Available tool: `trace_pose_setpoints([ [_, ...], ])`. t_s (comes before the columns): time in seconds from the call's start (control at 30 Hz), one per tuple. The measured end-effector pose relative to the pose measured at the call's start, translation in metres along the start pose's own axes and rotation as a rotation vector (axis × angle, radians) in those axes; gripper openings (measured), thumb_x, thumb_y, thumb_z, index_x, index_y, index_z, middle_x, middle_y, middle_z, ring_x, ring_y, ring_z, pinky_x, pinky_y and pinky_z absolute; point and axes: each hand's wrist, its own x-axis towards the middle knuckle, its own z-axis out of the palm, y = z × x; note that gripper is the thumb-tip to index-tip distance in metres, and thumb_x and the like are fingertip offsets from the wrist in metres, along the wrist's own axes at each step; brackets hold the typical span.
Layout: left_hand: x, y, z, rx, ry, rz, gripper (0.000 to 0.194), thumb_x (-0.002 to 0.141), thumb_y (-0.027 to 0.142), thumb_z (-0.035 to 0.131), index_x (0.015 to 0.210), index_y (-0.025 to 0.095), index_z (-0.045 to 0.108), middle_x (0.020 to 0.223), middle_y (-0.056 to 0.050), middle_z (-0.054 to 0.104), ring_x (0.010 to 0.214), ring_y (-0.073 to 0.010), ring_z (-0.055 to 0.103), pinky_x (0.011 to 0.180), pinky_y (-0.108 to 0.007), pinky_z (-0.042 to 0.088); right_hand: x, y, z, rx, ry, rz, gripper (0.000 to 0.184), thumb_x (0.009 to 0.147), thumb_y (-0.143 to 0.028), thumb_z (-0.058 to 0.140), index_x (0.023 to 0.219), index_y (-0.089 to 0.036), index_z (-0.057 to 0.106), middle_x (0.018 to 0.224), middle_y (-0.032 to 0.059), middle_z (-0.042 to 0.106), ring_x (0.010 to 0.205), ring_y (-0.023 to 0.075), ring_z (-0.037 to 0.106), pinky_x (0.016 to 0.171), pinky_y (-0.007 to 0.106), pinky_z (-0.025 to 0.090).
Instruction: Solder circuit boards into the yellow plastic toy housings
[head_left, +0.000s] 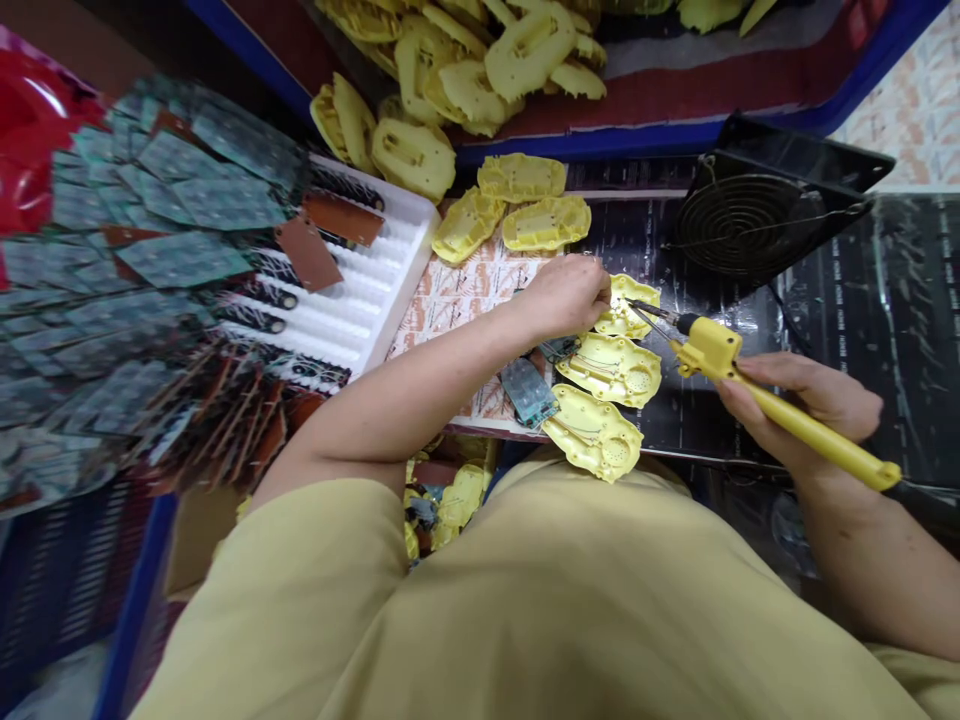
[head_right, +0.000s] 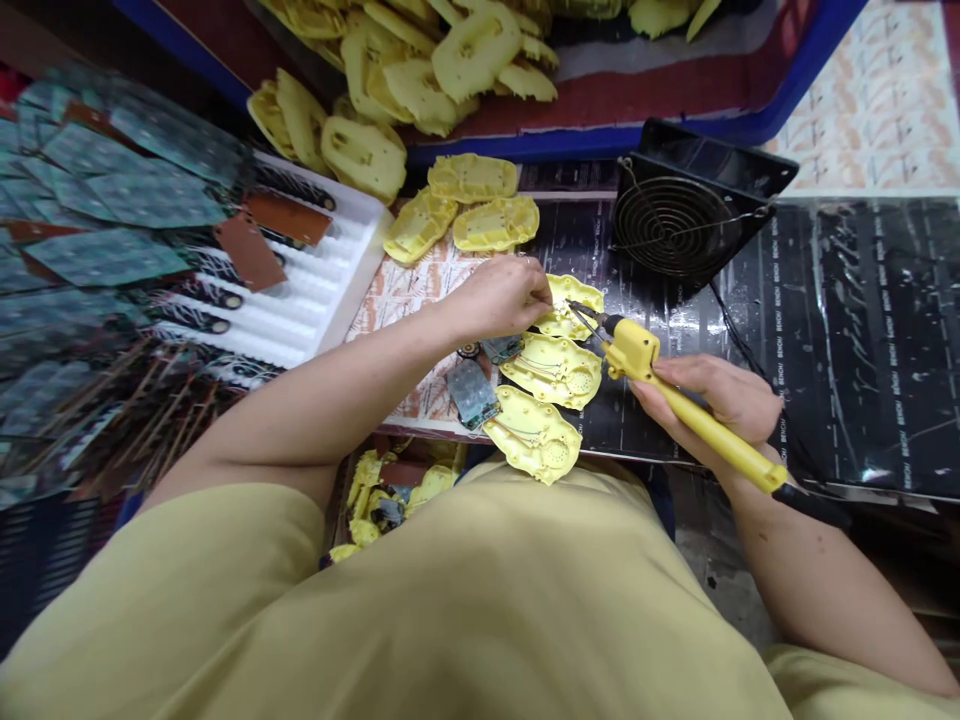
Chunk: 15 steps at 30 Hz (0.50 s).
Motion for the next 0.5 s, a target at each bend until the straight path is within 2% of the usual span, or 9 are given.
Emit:
trace_pose_setpoints([
  [0.07, -0.002, 0.0, -0.001, 0.001, 0.033, -0.002, 0.022, 0.084, 0.014, 0.066, 0.089, 0.022, 0.087, 0.1, -0.008, 0.085, 0.105, -0.0299, 0.076, 0.104, -0.045, 0.055, -0.001, 0.001, 0.001, 0.003, 0.011, 0.011, 0.018, 0.094, -0.03, 0.091, 0.108, -0.037, 0.083, 0.095, -0.0035, 0.086, 0.075, 0.0261, 0.084, 0.066, 0.037, 0.072],
  [0.1, -0.002, -0.001, -0.002, -0.016, 0.05, -0.005, 0.023, 0.086, 0.015, 0.067, 0.092, 0.023, 0.088, 0.1, -0.008, 0.086, 0.106, -0.0296, 0.077, 0.105, -0.045, 0.054, -0.001, 0.003, 0.001, -0.011, 0.011, 0.036, 0.022, 0.095, -0.032, 0.09, 0.115, -0.038, 0.083, 0.099, -0.0029, 0.087, 0.077, 0.0261, 0.084, 0.067, 0.036, 0.073],
  [0.2, -0.001, -0.002, -0.001, -0.07, 0.078, -0.029, 0.024, 0.089, 0.018, 0.07, 0.102, 0.024, 0.089, 0.101, -0.006, 0.087, 0.104, -0.0279, 0.078, 0.108, -0.045, 0.053, -0.001, 0.008, 0.0, -0.045, -0.006, 0.108, 0.05, 0.098, -0.041, 0.087, 0.146, -0.041, 0.075, 0.108, -0.0023, 0.088, 0.083, 0.0271, 0.086, 0.075, 0.038, 0.074],
  [0.23, 0.001, -0.002, 0.0, -0.07, 0.073, -0.036, 0.024, 0.089, 0.018, 0.07, 0.103, 0.023, 0.089, 0.101, -0.006, 0.087, 0.104, -0.028, 0.078, 0.109, -0.046, 0.052, -0.001, 0.009, 0.0, -0.046, -0.021, 0.107, 0.053, 0.098, -0.043, 0.087, 0.149, -0.042, 0.072, 0.11, -0.0024, 0.087, 0.085, 0.0273, 0.086, 0.077, 0.038, 0.075],
  [0.27, 0.002, -0.002, 0.001, -0.062, 0.067, -0.04, 0.024, 0.089, 0.018, 0.069, 0.102, 0.023, 0.089, 0.101, -0.007, 0.087, 0.105, -0.0287, 0.078, 0.11, -0.047, 0.052, 0.001, 0.01, -0.001, -0.044, -0.033, 0.094, 0.051, 0.098, -0.045, 0.087, 0.148, -0.042, 0.074, 0.111, -0.0025, 0.087, 0.086, 0.0273, 0.086, 0.078, 0.039, 0.075],
  [0.37, 0.005, 0.0, 0.003, -0.05, 0.062, -0.05, 0.025, 0.089, 0.017, 0.066, 0.097, 0.022, 0.089, 0.101, -0.009, 0.087, 0.106, -0.0311, 0.079, 0.112, -0.051, 0.051, 0.006, 0.01, 0.001, -0.048, -0.035, 0.046, 0.027, 0.098, -0.046, 0.088, 0.123, -0.04, 0.083, 0.11, -0.0028, 0.087, 0.082, 0.0263, 0.086, 0.07, 0.038, 0.075],
  [0.5, 0.006, 0.002, 0.003, -0.043, 0.054, -0.072, 0.026, 0.089, 0.016, 0.066, 0.097, 0.021, 0.09, 0.103, -0.01, 0.088, 0.107, -0.0319, 0.08, 0.113, -0.052, 0.05, 0.011, 0.008, 0.006, 0.023, -0.038, 0.019, 0.008, 0.098, -0.039, 0.088, 0.102, -0.037, 0.081, 0.097, -0.0036, 0.087, 0.076, 0.0252, 0.084, 0.067, 0.038, 0.074],
])
